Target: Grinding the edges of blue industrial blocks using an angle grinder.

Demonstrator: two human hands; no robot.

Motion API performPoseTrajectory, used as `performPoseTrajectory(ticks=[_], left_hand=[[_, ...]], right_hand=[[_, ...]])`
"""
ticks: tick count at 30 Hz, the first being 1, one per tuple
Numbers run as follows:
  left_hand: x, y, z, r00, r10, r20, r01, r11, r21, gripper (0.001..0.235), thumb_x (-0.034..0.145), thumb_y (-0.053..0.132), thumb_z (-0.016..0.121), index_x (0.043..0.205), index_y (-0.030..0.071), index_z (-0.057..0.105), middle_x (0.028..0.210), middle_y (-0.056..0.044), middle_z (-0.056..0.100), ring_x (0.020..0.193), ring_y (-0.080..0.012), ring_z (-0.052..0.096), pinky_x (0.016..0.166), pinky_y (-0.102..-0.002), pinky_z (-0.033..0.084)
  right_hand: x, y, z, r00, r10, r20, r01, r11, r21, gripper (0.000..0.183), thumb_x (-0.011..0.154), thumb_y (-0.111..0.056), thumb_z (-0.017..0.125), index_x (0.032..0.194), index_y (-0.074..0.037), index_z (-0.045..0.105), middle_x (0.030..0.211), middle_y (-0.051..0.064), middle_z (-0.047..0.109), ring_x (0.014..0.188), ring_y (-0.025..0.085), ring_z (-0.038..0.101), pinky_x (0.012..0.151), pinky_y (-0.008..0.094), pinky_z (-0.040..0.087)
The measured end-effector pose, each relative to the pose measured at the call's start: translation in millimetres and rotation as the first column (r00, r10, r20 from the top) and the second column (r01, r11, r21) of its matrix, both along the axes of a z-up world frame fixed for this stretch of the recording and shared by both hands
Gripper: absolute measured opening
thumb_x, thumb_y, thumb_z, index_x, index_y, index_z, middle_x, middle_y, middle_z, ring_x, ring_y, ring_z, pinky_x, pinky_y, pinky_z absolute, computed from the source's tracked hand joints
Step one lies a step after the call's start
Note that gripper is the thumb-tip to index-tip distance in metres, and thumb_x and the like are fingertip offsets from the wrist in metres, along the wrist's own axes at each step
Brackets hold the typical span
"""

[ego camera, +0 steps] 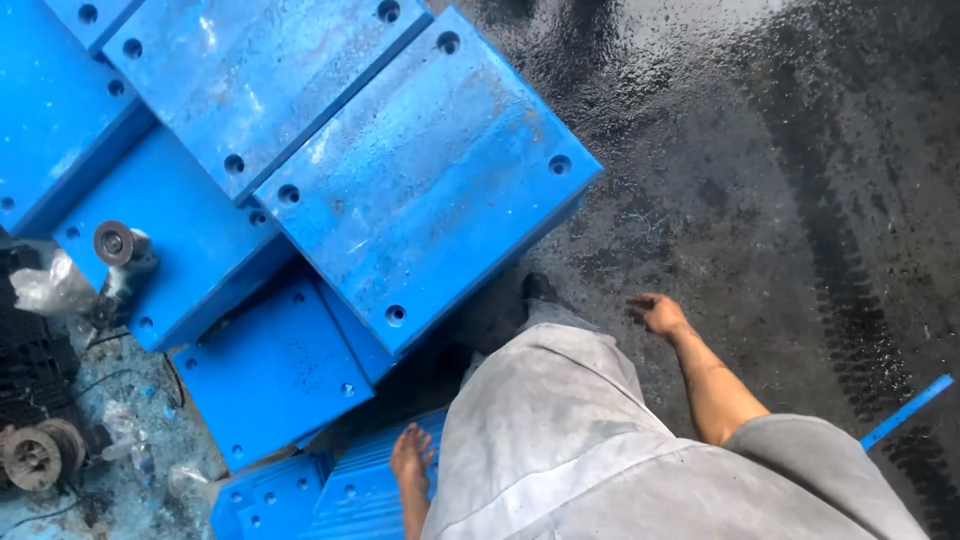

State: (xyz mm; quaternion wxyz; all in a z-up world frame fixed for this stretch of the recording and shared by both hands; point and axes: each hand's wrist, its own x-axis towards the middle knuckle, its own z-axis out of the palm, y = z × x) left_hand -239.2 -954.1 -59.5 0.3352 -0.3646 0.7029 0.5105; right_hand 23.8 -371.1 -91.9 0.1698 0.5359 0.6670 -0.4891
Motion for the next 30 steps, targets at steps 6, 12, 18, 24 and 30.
performPoseTrajectory(ticks=[6,12,18,24,30], left_hand=[[-9,30,1,0.991,0.038,-0.126,-0.053,0.991,-0.120,0.046,0.105,0.044,0.058,0.122,0.003,0.069,0.105,-0.012,0.076,0.090,-0.0247,0.074,0.069,-0.037,0.052],[-80,94,54,0.696,-0.014,-0.718,-0.183,0.963,-0.197,0.042,0.115,0.034,0.053,0.100,-0.002,0.067,0.089,-0.012,0.070,0.073,-0.0160,0.065,0.057,-0.024,0.050],[-124,219,186,0.685,-0.043,-0.727,0.044,0.999,-0.017,0.039,0.110,0.031,0.055,0.113,-0.003,0.072,0.085,-0.007,0.066,0.073,-0.0124,0.057,0.066,-0.026,0.047],[-133,294,335,0.376,-0.100,-0.921,0.500,0.859,0.110,0.040,0.107,0.030,0.054,0.104,-0.004,0.076,0.091,-0.010,0.067,0.084,-0.0168,0.063,0.077,-0.032,0.052],[-153,311,424,0.075,-0.051,-0.996,0.758,0.652,0.023,0.047,0.103,0.042,0.065,0.098,-0.004,0.074,0.090,-0.012,0.066,0.089,-0.0202,0.065,0.078,-0.034,0.054]], right_hand=[[-19,14,21,0.988,-0.122,-0.094,0.116,0.991,-0.074,0.036,0.095,-0.015,0.067,0.131,-0.017,0.071,0.111,0.005,0.080,0.092,0.014,0.074,0.074,0.033,0.058],[-7,59,6,0.996,-0.088,-0.015,0.077,0.933,-0.352,0.043,0.095,-0.020,0.069,0.138,-0.018,0.066,0.112,0.005,0.080,0.094,0.016,0.075,0.073,0.032,0.059],[-30,271,40,0.961,-0.074,0.265,-0.064,0.877,0.476,0.115,0.090,-0.041,0.076,0.170,-0.025,-0.006,0.115,0.032,0.068,0.101,0.047,0.066,0.090,0.051,0.054],[-103,315,138,0.986,-0.147,0.085,0.124,0.966,0.226,0.057,0.105,-0.034,0.065,0.158,-0.018,0.055,0.113,0.019,0.081,0.098,0.033,0.076,0.087,0.050,0.061],[-89,204,56,0.997,-0.028,-0.070,0.041,0.982,0.185,0.053,0.094,-0.031,0.071,0.146,-0.024,0.061,0.115,0.007,0.080,0.098,0.021,0.076,0.079,0.037,0.057]])
